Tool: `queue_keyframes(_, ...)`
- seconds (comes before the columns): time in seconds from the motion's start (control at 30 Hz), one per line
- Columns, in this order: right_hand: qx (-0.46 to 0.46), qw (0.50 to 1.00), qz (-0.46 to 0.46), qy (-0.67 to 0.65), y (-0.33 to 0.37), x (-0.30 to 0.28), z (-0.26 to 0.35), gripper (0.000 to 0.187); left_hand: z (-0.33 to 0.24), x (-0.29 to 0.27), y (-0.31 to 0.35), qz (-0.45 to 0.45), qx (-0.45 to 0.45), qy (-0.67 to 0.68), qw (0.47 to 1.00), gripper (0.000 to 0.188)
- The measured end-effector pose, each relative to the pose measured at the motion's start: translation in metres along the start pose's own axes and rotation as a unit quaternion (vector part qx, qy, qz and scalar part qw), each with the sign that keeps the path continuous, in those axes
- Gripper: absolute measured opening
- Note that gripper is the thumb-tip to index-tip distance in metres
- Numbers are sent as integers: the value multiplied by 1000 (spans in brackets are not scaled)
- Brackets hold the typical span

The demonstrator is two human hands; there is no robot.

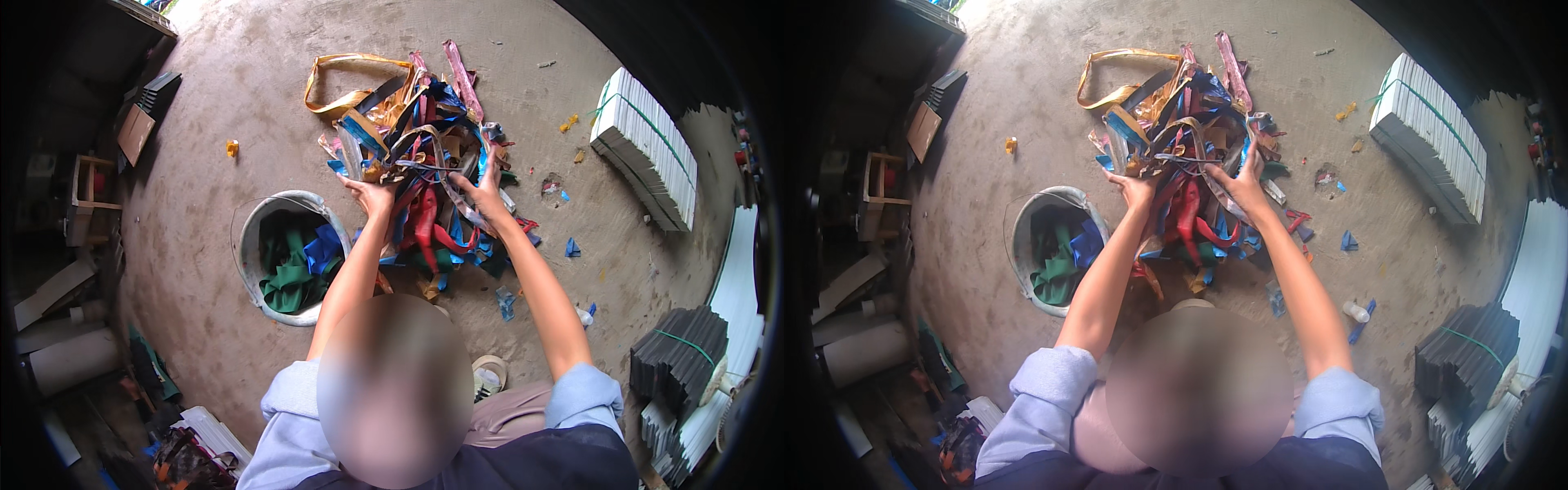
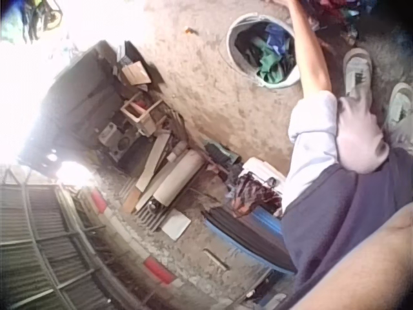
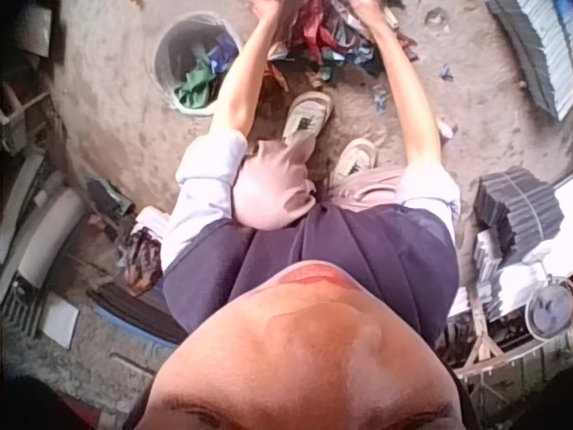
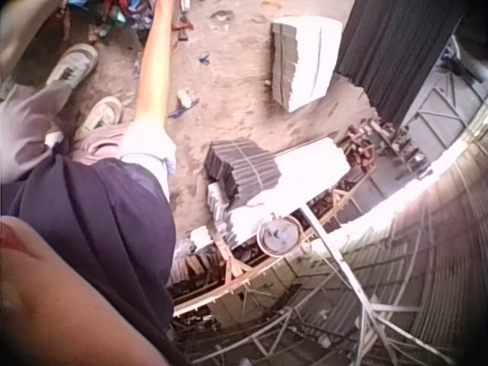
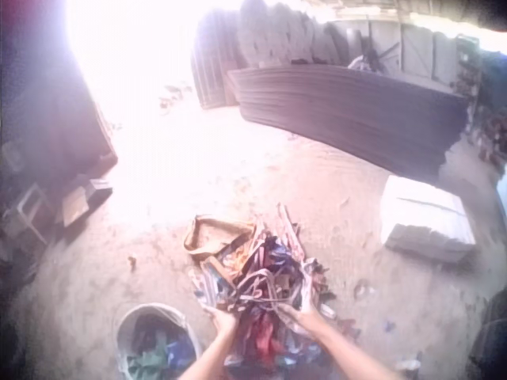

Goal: The person sits on the floor and sorts colorful plastic strips and small pieces, placing them into a white sack. They handle the materials by hand, occasionally picking up and moving a wooden frame and a small bottle before continuing to pack the strips into the sack.

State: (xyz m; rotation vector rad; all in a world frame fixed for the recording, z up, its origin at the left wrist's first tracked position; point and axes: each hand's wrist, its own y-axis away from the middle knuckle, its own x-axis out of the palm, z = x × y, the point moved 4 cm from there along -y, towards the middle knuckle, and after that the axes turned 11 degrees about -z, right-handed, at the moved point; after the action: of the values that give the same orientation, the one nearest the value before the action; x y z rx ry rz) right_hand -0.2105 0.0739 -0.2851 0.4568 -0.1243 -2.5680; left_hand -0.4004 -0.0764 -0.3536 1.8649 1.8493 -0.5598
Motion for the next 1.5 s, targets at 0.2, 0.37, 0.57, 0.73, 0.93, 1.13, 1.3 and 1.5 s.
queue_keyframes(0.2, 58, 990, 77, 105, -2, 48, -20, 131, 9, 6, -17, 140, -119, 0, 983, 66)
queue_keyframes(0.37, 33, 996, 64, 45, -2, 33, 1, 121, 4, 9, -12, 248, -186, 159, 938, 29)
queue_keyframes(0.57, 18, 987, 65, -144, 5, -2, 80, 120, -106, -12, 61, 365, -32, 203, 908, 28)
queue_keyframes(0.73, -59, 994, 0, -94, 21, -12, 166, 132, -167, -45, 80, 435, 45, 275, 856, 34)
queue_keyframes(0.93, -124, 982, -127, -71, 8, -86, 172, 123, -235, -71, 114, 446, 206, 270, 828, 65)
queue_keyframes(1.13, -186, 958, -215, -31, 44, -123, 169, 117, -250, -85, 145, 550, 126, 305, 767, 77)
queue_keyframes(1.3, -251, 922, -276, 98, 42, -115, 150, 108, -237, -68, 140, 590, 168, 235, 754, 79)
queue_keyframes(1.5, -169, 945, -227, 164, 23, -94, 90, 107, -182, -31, 120, 644, 20, 301, 703, 76)
